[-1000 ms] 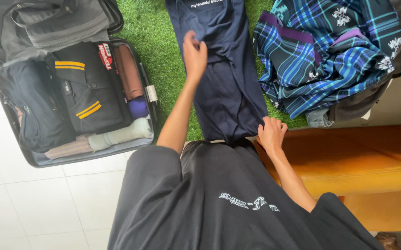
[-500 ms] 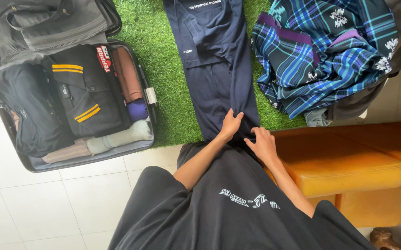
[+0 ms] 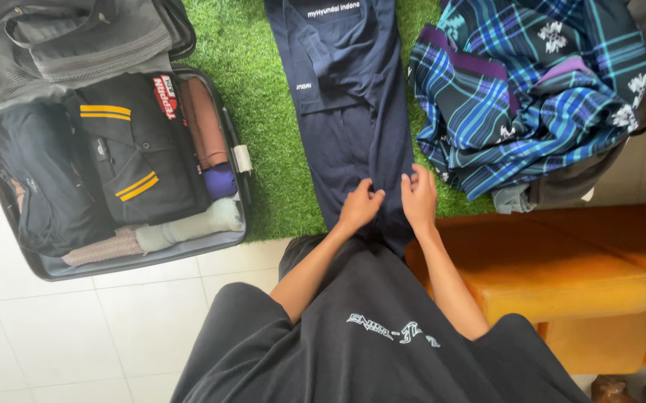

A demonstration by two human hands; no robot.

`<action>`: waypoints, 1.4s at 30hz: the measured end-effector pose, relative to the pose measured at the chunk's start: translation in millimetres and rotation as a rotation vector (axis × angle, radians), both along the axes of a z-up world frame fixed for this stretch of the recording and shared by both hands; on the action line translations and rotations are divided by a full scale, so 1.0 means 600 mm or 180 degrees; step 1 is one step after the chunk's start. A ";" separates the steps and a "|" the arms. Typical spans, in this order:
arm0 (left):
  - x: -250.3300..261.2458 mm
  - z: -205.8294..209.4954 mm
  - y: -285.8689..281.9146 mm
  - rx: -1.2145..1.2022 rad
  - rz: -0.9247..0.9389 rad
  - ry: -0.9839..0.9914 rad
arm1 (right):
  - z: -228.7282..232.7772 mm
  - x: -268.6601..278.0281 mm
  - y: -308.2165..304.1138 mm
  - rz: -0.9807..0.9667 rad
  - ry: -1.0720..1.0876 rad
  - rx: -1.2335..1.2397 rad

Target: The person spreads out a dark shirt on a green surface, folds it into a small rectangle by turning the sleeves and body inward, and places the folded shirt into an open suitcase already containing other clothes and a bottle.

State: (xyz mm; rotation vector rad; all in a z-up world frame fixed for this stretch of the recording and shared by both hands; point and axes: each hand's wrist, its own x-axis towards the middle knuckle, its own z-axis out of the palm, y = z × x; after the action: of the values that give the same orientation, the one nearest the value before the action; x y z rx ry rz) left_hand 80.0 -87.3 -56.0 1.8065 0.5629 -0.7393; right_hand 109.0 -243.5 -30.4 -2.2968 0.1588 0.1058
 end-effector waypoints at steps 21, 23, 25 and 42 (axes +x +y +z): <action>0.425 -0.024 0.233 0.0755 0.1360 -0.2545 | -0.279 0.832 0.061 0.1810 -0.0404 0.0051; 0.410 -0.002 0.240 0.2012 0.1283 -0.1937 | -0.274 0.845 0.071 0.1727 -0.0031 -0.0158; 0.408 0.012 0.239 0.2163 0.1257 -0.1490 | -0.265 0.841 0.077 0.1588 -0.0228 -0.0456; 0.513 -0.091 0.261 0.1269 0.1634 -0.2720 | -0.279 0.838 0.073 0.1243 -0.0451 -0.0086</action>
State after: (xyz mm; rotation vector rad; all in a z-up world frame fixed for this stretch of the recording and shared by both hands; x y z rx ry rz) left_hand 387.5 69.5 -110.8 1.9946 0.5646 0.5253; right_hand 612.1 -200.0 -197.9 -2.3258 -0.3647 0.1404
